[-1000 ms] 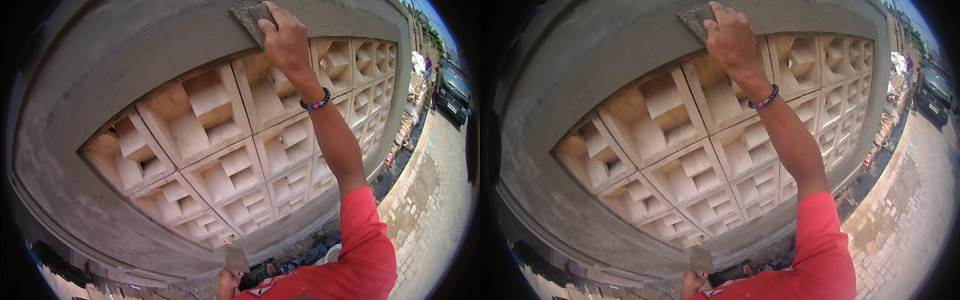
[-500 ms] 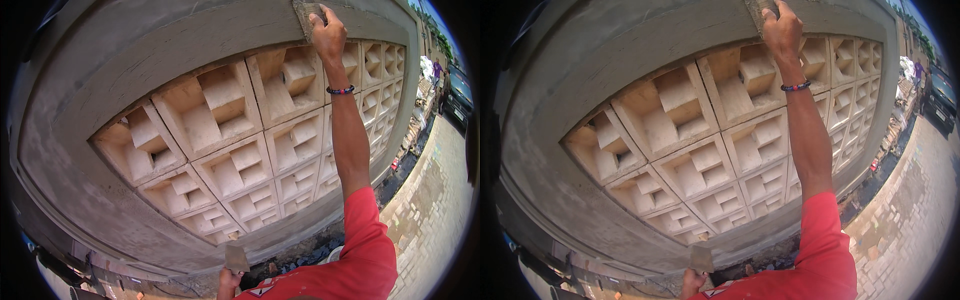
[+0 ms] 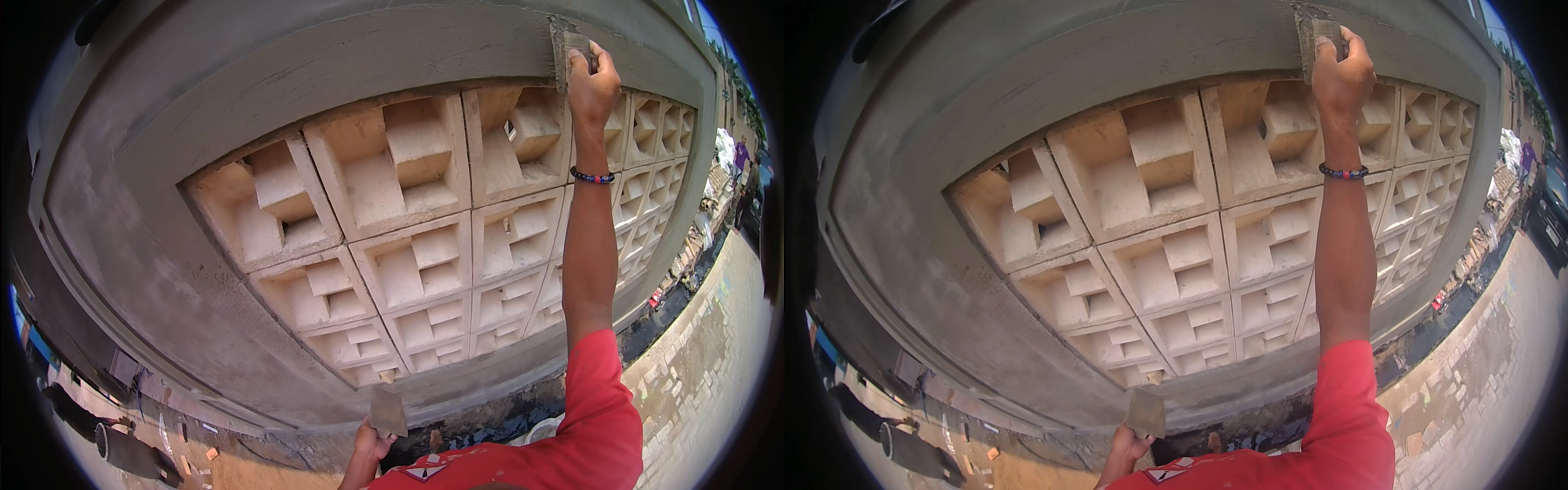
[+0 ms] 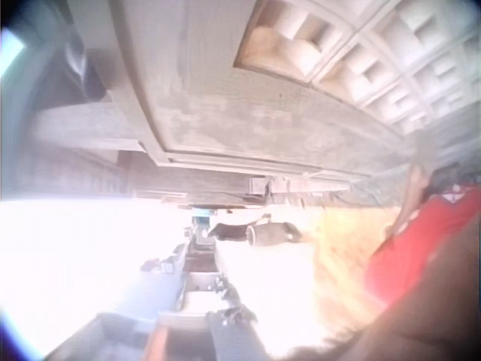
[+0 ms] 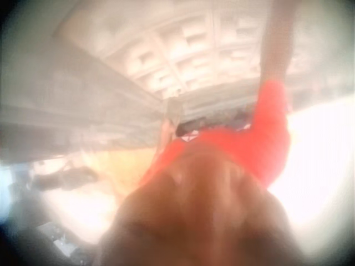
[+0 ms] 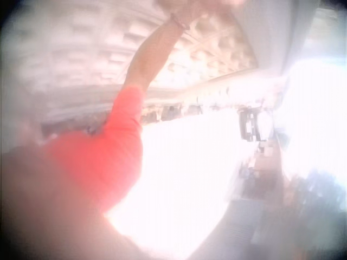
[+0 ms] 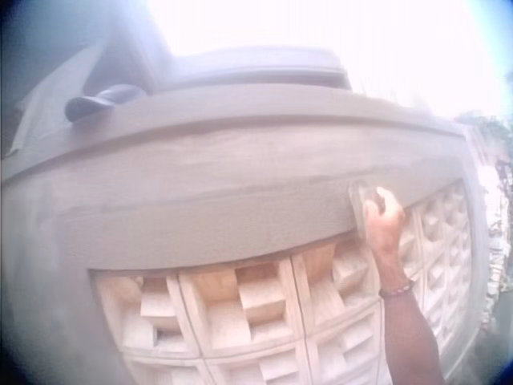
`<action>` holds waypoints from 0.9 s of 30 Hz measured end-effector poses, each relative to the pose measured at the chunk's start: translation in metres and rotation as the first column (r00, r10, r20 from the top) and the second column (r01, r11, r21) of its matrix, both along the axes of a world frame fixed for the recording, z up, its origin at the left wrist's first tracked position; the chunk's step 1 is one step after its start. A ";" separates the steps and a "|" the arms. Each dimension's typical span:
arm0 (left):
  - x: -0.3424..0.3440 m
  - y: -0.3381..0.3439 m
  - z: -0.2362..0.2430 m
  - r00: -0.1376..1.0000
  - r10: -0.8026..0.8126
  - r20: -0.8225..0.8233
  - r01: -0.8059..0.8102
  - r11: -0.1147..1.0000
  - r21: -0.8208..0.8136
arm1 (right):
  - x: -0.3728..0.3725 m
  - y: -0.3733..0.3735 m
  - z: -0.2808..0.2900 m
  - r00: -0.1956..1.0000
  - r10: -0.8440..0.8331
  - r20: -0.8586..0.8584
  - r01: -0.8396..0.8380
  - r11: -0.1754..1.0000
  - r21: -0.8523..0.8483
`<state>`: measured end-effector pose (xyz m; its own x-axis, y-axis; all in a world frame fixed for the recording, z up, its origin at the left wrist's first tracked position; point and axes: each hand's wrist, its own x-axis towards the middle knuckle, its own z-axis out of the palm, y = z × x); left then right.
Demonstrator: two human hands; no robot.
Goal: The person applies cement to a decorative lattice wall using a trowel and a smaller finishing tool. They repeatedly scoop cement from a bucket, spread it onto the wall surface, and smooth the edges around the lattice pattern.
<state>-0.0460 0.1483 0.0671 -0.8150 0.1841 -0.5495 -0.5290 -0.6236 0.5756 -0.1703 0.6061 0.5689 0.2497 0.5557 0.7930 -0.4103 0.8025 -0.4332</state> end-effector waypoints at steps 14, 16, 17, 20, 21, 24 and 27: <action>0.017 -0.046 0.003 0.984 0.174 0.028 -0.175 0.983 0.054 | -0.045 -0.341 -0.009 0.972 0.223 0.068 -0.218 0.767 0.603; 0.017 -0.051 0.009 0.990 0.143 0.019 -0.143 0.990 0.020 | -0.048 -0.397 -0.033 0.941 0.236 0.243 -0.337 0.590 0.733; 0.016 -0.054 0.011 0.992 0.122 0.010 -0.122 0.993 -0.001 | -0.047 -0.413 -0.044 0.908 0.243 0.342 -0.419 0.481 0.770; 0.028 -0.070 -0.005 0.987 0.148 -0.054 -0.145 0.988 0.057 | -0.018 -0.400 -0.047 0.864 0.454 0.217 -0.438 0.466 0.769; 0.024 -0.073 -0.008 0.987 0.151 -0.053 -0.148 0.987 0.061 | -0.012 -0.371 -0.037 0.893 0.419 0.164 -0.394 0.553 0.734; 0.015 -0.085 -0.016 0.983 0.179 -0.051 -0.174 0.980 0.092 | -0.003 -0.285 -0.013 0.937 0.349 0.016 -0.331 0.871 0.363; 0.016 -0.093 -0.008 0.982 0.187 -0.035 -0.184 0.980 0.080 | -0.014 -0.235 0.002 0.982 0.188 0.009 -0.188 0.978 0.095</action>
